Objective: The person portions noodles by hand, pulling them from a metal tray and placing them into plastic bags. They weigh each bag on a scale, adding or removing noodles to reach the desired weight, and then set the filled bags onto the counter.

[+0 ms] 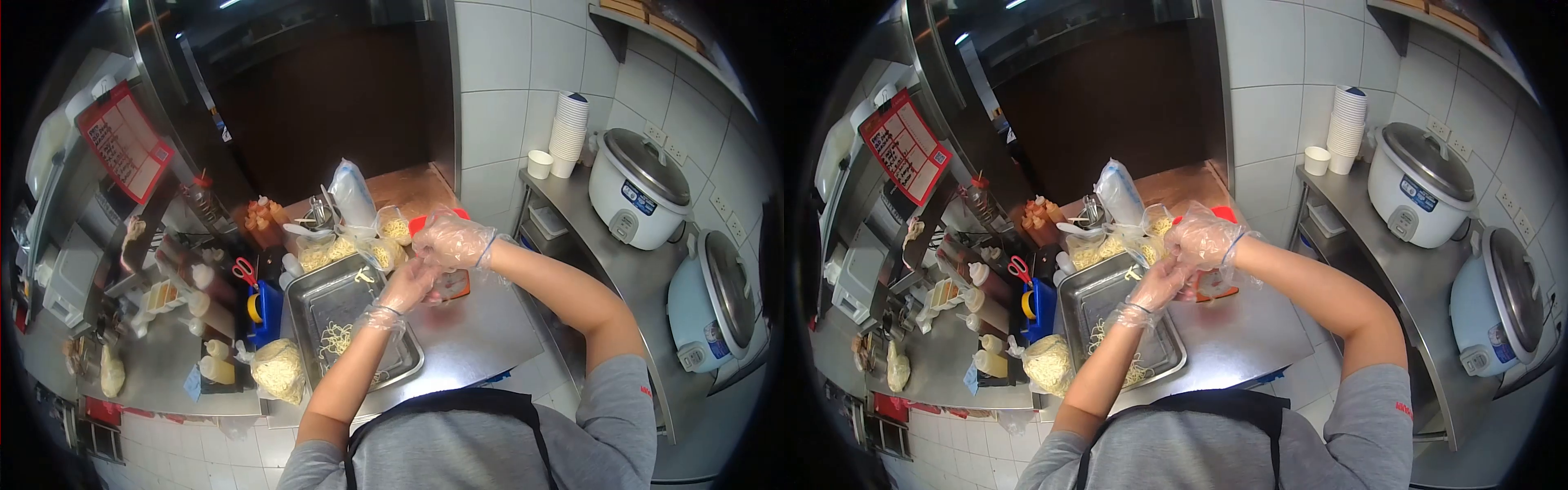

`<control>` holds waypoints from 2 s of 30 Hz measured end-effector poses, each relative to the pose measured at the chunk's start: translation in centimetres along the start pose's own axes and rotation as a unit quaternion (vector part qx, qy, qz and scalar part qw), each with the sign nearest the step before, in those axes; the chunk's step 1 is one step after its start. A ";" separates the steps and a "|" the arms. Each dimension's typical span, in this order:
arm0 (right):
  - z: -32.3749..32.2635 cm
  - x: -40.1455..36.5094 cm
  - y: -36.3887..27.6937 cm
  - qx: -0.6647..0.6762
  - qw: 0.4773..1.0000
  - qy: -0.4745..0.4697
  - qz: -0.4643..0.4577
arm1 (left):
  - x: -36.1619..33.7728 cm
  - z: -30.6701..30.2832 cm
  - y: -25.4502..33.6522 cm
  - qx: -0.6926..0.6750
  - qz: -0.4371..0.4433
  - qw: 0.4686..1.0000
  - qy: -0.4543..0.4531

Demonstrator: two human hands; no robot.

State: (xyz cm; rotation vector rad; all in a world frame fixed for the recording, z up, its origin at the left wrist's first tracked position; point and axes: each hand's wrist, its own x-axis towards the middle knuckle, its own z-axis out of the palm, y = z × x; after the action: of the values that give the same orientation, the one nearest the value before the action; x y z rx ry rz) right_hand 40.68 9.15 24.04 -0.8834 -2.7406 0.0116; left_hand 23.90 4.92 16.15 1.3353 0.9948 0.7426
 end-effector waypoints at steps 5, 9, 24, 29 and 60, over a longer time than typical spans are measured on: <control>0.4 -0.8 -0.3 0.005 0.999 0.043 -0.024 | -1.5 -1.8 1.5 0.216 0.013 0.974 0.068; 1.3 -1.2 -0.9 0.057 0.998 0.027 -0.030 | -1.6 -3.2 1.0 0.198 0.101 0.971 0.089; -3.4 -2.3 1.6 0.108 0.987 0.086 0.083 | -13.1 -12.3 -7.5 0.181 -0.073 0.961 0.195; -6.5 -2.5 1.4 0.079 0.961 0.245 0.100 | -15.6 -11.6 -11.1 0.416 -0.082 0.865 0.268; 17.4 15.6 29.5 -0.140 0.963 0.000 0.230 | -25.7 -16.0 -12.2 0.237 -0.086 0.837 0.485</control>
State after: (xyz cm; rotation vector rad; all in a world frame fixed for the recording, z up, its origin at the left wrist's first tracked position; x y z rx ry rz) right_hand 41.06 43.39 8.49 -1.5788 -2.5072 -0.2944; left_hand -2.61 -12.59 8.80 1.2242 2.1996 1.1082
